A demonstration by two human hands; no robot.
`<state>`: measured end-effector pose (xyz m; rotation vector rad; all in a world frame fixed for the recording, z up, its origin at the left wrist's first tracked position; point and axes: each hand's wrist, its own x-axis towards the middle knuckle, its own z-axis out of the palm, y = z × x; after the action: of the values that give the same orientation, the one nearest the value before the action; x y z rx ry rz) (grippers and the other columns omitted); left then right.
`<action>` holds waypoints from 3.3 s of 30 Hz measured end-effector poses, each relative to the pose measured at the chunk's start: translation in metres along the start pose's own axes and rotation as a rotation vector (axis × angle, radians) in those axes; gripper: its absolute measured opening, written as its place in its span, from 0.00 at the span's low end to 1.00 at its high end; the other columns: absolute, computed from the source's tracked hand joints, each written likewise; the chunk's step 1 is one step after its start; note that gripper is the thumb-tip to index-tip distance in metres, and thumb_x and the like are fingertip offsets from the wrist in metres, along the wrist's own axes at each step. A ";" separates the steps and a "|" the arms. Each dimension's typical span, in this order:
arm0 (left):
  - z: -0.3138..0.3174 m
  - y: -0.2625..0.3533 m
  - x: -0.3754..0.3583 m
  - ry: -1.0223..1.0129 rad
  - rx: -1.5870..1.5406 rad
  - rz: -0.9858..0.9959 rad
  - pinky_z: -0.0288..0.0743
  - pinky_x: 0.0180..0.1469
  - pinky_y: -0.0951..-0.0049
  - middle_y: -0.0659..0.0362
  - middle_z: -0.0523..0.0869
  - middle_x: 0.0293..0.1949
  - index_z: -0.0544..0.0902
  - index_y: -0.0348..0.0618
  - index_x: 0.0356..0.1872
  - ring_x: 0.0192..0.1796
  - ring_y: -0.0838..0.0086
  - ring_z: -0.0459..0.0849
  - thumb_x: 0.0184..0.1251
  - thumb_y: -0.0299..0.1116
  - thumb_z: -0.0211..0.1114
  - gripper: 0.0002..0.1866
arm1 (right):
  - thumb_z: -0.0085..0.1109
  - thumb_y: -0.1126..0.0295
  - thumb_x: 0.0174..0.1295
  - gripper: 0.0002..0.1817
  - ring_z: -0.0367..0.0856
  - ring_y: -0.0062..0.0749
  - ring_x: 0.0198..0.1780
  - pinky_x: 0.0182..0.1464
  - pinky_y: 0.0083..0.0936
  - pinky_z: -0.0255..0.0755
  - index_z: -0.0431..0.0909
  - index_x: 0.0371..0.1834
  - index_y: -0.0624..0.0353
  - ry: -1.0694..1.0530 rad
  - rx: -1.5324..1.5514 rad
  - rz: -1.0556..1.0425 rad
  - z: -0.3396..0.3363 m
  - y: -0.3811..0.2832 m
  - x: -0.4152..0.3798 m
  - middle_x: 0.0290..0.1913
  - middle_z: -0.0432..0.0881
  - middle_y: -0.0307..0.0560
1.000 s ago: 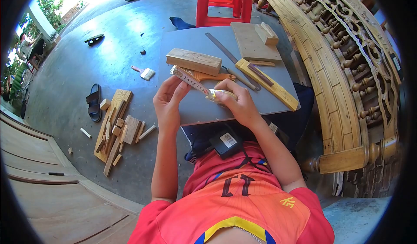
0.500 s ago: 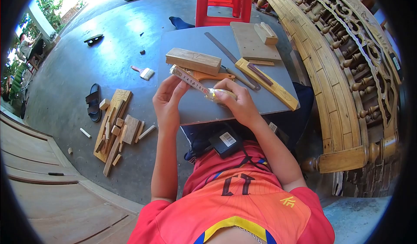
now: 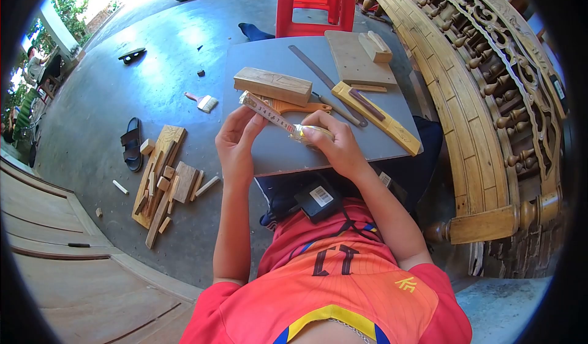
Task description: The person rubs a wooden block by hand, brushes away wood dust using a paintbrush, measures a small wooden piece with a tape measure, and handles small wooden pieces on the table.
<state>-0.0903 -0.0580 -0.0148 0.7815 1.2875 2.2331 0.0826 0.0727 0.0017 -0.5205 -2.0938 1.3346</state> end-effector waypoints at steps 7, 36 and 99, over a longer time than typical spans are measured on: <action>-0.001 -0.001 0.000 0.001 0.016 0.001 0.83 0.66 0.65 0.49 0.90 0.58 0.83 0.29 0.63 0.59 0.68 0.89 0.78 0.27 0.69 0.18 | 0.63 0.51 0.71 0.21 0.86 0.30 0.41 0.50 0.31 0.77 0.84 0.45 0.62 0.000 0.003 0.004 0.000 0.000 0.000 0.38 0.88 0.48; 0.001 0.001 0.000 -0.006 -0.004 0.005 0.83 0.66 0.65 0.48 0.90 0.57 0.83 0.28 0.63 0.58 0.67 0.90 0.77 0.27 0.70 0.19 | 0.62 0.52 0.71 0.21 0.85 0.30 0.40 0.49 0.31 0.77 0.85 0.44 0.63 0.002 0.032 0.011 0.001 -0.001 0.000 0.37 0.87 0.49; -0.012 -0.011 0.008 -0.189 -0.113 0.025 0.83 0.68 0.62 0.49 0.90 0.60 0.81 0.34 0.63 0.60 0.68 0.89 0.77 0.28 0.71 0.18 | 0.51 0.55 0.76 0.19 0.76 0.26 0.46 0.55 0.26 0.69 0.79 0.46 0.63 -0.054 0.014 0.005 0.005 -0.008 0.000 0.41 0.79 0.42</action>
<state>-0.1035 -0.0555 -0.0274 0.9444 1.0591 2.1708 0.0786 0.0659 0.0076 -0.4895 -2.1264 1.3799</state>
